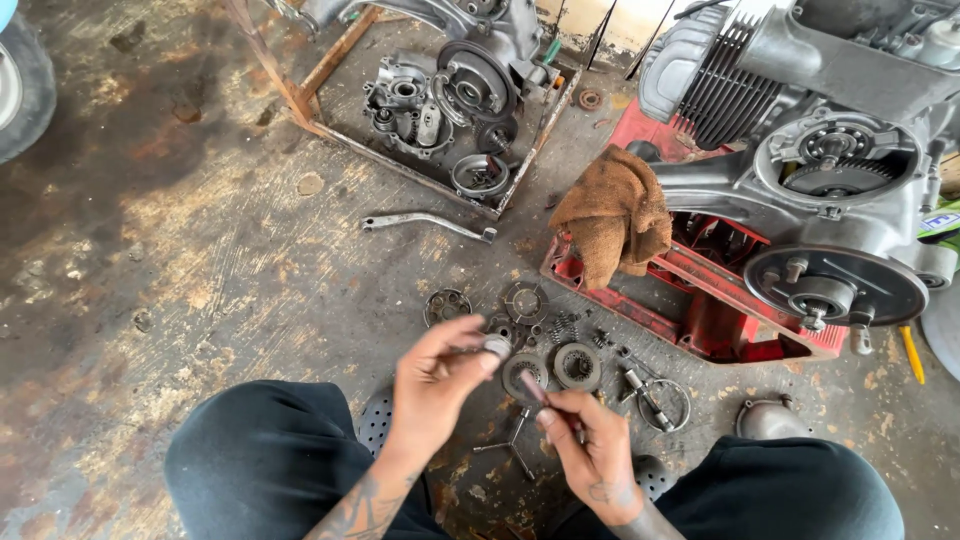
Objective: Cleaning and inspecting motorcycle engine components using a small tool
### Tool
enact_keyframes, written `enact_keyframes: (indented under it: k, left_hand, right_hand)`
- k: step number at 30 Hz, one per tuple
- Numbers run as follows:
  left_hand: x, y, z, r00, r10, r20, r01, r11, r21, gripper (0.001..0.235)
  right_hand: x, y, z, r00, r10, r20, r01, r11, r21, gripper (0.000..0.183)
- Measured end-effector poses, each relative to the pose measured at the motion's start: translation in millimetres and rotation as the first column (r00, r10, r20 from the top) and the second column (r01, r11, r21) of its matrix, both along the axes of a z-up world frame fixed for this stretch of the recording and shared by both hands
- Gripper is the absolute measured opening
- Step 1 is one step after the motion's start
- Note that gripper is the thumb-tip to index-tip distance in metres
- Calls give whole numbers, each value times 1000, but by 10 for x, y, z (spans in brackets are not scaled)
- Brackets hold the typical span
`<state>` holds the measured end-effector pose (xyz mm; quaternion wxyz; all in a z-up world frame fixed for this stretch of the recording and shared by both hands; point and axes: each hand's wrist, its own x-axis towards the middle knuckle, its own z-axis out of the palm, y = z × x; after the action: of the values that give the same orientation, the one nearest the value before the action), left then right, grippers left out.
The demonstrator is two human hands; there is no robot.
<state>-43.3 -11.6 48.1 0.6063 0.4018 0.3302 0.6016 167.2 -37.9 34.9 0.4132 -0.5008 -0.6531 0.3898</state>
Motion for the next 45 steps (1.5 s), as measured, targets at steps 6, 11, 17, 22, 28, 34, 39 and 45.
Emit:
enact_keyframes:
  k: [6, 11, 17, 22, 28, 34, 39, 45]
  left_hand:
    - [98, -92, 1, 1000, -29, -13, 29, 1000, 0, 44]
    - [-42, -42, 106, 998, -22, -51, 23, 999, 32, 40]
    - [84, -74, 132, 996, -26, -82, 28, 999, 26, 35]
    - [158, -38, 76, 999, -31, -35, 33, 999, 41, 37]
    - [194, 44, -51, 975, -57, 213, 58, 998, -2, 44]
    - [196, 49, -37, 988, -46, 147, 42, 999, 34, 48]
    - [227, 18, 48, 976, 176, -127, -141, 958, 250, 44]
    - [255, 20, 45, 972, 183, -147, -148, 964, 222, 35]
  right_hand:
    - [-8, -37, -37, 998, -14, -56, 15, 1000, 10, 17]
    - [-50, -7, -70, 992, 7, -125, 0, 999, 51, 17]
    - [55, 87, -6, 968, 5, -250, -2, 1000, 12, 17]
    - [25, 153, 91, 957, 18, -290, -19, 1000, -1, 19]
    - [24, 204, 165, 951, 68, -302, -64, 998, 24, 20]
    - [68, 248, 129, 947, 45, -318, -49, 999, -5, 17]
    - [89, 265, 98, 920, 64, -386, -88, 995, -43, 18]
    - [91, 265, 92, 915, 66, -397, -82, 996, -25, 19]
